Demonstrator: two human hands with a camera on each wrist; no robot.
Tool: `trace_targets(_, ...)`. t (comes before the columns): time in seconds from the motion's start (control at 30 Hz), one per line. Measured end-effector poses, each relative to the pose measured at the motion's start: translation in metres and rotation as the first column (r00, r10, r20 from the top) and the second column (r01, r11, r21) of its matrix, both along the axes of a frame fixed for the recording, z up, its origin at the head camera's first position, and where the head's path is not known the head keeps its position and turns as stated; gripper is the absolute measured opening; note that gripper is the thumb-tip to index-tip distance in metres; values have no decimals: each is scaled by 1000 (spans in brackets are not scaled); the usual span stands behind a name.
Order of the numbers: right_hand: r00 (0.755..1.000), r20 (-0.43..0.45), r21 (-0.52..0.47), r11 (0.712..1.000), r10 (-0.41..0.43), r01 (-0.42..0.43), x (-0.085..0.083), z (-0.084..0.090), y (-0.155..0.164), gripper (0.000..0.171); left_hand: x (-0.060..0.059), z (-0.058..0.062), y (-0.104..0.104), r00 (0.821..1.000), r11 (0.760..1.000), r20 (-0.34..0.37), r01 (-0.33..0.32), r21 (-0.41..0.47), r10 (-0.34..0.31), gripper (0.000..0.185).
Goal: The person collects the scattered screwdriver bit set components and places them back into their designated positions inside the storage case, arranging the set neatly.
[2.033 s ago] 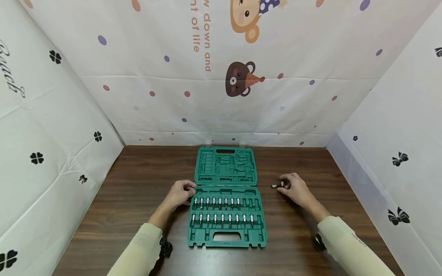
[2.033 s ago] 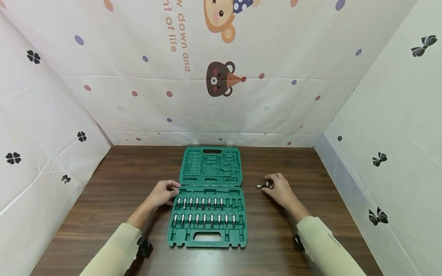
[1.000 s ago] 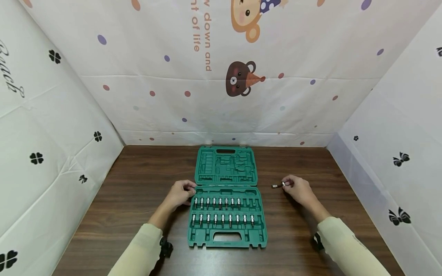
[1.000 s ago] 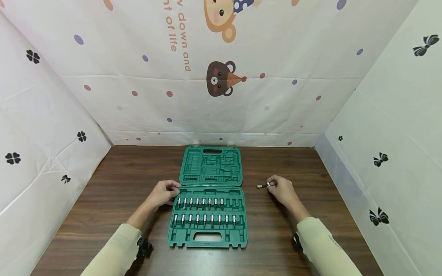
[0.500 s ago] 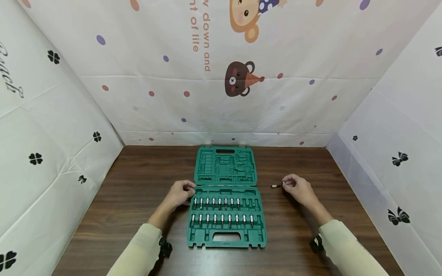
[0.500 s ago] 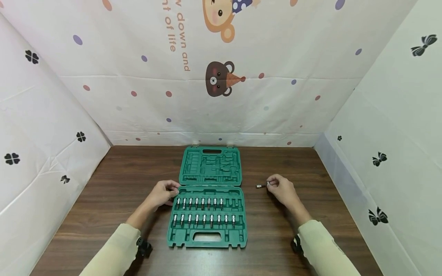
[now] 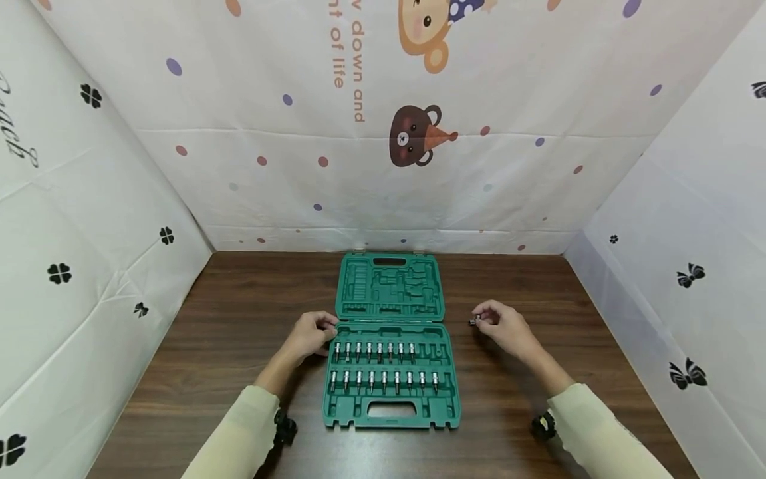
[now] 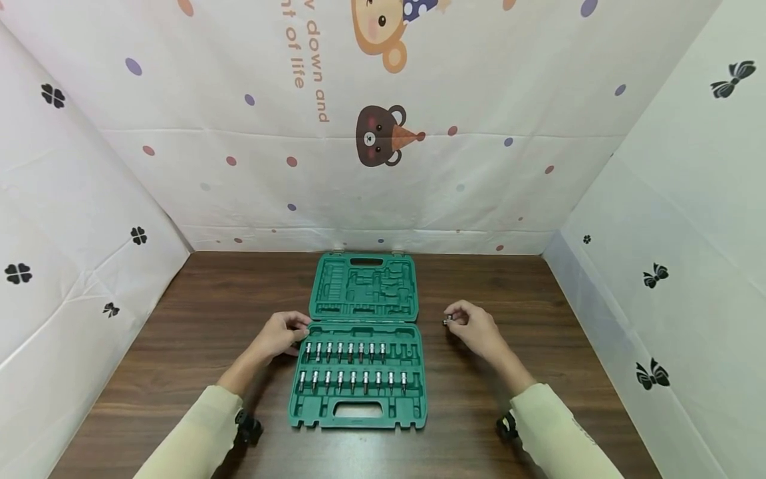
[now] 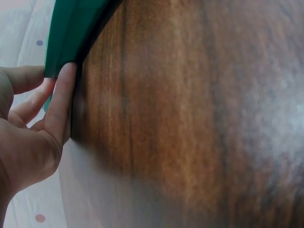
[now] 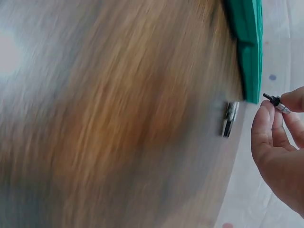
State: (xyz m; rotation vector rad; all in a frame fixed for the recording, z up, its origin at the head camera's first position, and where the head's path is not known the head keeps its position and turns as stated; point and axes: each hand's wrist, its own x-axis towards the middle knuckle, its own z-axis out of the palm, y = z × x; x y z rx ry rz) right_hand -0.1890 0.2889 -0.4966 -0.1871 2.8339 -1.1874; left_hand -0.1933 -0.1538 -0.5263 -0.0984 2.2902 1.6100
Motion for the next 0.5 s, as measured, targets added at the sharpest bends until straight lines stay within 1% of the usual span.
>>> trace_targets(0.3,996,51,-77,994,80,-76,4,5,-24,18,2,4,1,1000,1000,-4,5,-7,-5,18)
trace_targets(0.5,990,65,-123,985,128,-119,8,7,-40,17,3,4,0,1000,1000,-3,6,-4,-6,19)
